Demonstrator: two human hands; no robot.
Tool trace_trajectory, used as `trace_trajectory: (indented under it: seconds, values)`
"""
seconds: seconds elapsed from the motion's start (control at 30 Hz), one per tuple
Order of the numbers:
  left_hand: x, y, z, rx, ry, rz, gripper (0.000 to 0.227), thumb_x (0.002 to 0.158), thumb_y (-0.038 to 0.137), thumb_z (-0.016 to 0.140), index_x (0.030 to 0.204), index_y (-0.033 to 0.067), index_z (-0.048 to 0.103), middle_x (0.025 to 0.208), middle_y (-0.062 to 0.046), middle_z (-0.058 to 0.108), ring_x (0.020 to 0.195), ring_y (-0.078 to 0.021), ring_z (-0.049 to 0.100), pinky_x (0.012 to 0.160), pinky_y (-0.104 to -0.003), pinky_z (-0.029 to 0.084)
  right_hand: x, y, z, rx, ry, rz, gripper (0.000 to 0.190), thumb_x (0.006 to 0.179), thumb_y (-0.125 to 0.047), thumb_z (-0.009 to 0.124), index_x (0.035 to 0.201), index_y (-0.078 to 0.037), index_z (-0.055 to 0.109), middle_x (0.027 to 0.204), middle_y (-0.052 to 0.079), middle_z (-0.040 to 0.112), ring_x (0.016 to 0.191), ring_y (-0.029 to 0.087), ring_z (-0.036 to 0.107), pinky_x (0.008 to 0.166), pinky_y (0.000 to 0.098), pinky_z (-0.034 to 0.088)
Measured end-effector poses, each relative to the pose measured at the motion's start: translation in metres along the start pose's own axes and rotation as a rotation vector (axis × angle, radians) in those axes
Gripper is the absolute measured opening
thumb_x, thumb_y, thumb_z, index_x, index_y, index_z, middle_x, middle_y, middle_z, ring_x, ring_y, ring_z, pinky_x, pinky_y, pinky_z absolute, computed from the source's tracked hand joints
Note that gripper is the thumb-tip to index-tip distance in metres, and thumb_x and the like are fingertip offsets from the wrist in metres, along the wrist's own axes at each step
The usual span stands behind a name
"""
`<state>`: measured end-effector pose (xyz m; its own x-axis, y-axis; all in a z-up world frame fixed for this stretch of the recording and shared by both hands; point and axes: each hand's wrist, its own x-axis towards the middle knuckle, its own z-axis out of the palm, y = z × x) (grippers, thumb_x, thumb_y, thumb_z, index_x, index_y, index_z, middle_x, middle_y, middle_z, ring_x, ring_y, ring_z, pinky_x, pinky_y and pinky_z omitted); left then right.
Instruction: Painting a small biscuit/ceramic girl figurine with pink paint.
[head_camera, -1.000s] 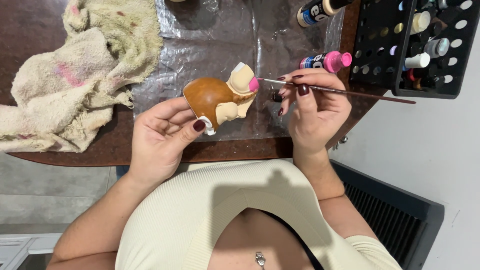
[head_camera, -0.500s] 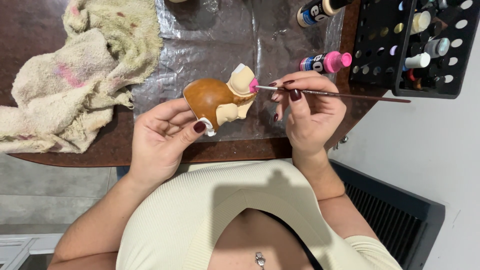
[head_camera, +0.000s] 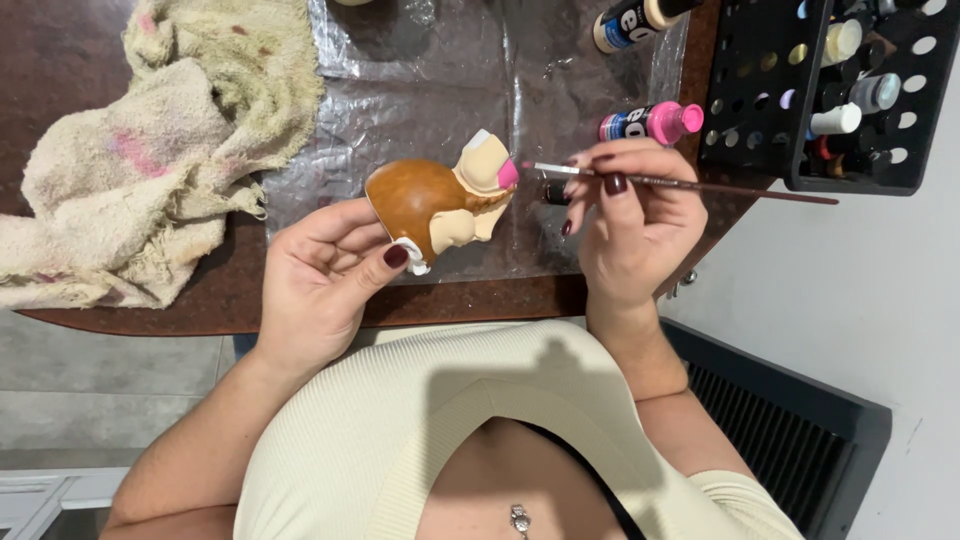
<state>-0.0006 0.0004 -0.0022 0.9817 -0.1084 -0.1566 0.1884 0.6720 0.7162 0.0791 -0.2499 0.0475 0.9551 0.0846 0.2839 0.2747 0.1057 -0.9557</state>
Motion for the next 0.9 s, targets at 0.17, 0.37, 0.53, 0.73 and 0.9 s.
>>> trace_trajectory:
  seconds: [0.17, 0.37, 0.53, 0.73, 0.9]
  values:
    - [0.0000, 0.0016, 0.0001, -0.002, -0.003, -0.004, 0.040, 0.099, -0.004, 0.067, 0.138, -0.0093, 0.058, 0.128, -0.017, 0.071, 0.115, -0.0175, 0.070, 0.100, -0.029, 0.057, -0.0021, -0.0023, 0.0008, -0.019, -0.057, -0.026, 0.014, 0.109, -0.006, 0.064, 0.113, 0.006, 0.059, 0.109, 0.023, 0.067, 0.079, 0.018, 0.067, 0.057, 0.0254, 0.055]
    - [-0.0006, 0.0005, -0.0011, -0.028, -0.011, -0.001, 0.040, 0.100, -0.004, 0.068, 0.138, -0.0092, 0.058, 0.127, -0.017, 0.072, 0.115, -0.0175, 0.070, 0.099, -0.029, 0.058, -0.0031, -0.0004, 0.0003, -0.030, -0.020, -0.049, 0.014, 0.108, -0.006, 0.064, 0.113, 0.006, 0.060, 0.106, 0.022, 0.067, 0.077, 0.017, 0.067, 0.056, 0.0234, 0.054]
    - [-0.0010, -0.0017, -0.0025, -0.039, -0.015, 0.016, 0.040, 0.100, -0.004, 0.067, 0.138, -0.0091, 0.058, 0.129, -0.017, 0.071, 0.117, -0.0179, 0.070, 0.101, -0.029, 0.058, -0.0043, -0.0007, -0.0011, -0.084, -0.015, -0.059, 0.013, 0.109, -0.006, 0.064, 0.113, 0.006, 0.060, 0.108, 0.022, 0.067, 0.078, 0.018, 0.067, 0.058, 0.0246, 0.055]
    - [-0.0004, 0.0012, 0.0002, -0.037, -0.007, 0.004, 0.040, 0.100, -0.004, 0.067, 0.139, -0.0095, 0.057, 0.130, -0.017, 0.071, 0.118, -0.0184, 0.069, 0.103, -0.030, 0.057, -0.0041, -0.0002, 0.0005, -0.053, -0.043, -0.061, 0.014, 0.108, -0.007, 0.064, 0.112, 0.005, 0.059, 0.108, 0.022, 0.067, 0.076, 0.017, 0.066, 0.056, 0.0240, 0.054]
    - [-0.0008, -0.0024, -0.0034, -0.076, -0.003, 0.008, 0.040, 0.100, -0.004, 0.067, 0.139, -0.0098, 0.057, 0.131, -0.018, 0.070, 0.119, -0.0188, 0.069, 0.104, -0.031, 0.056, -0.0038, 0.0049, -0.0071, -0.047, 0.053, -0.077, 0.014, 0.109, -0.007, 0.064, 0.114, 0.005, 0.059, 0.108, 0.021, 0.067, 0.077, 0.018, 0.066, 0.057, 0.0247, 0.053]
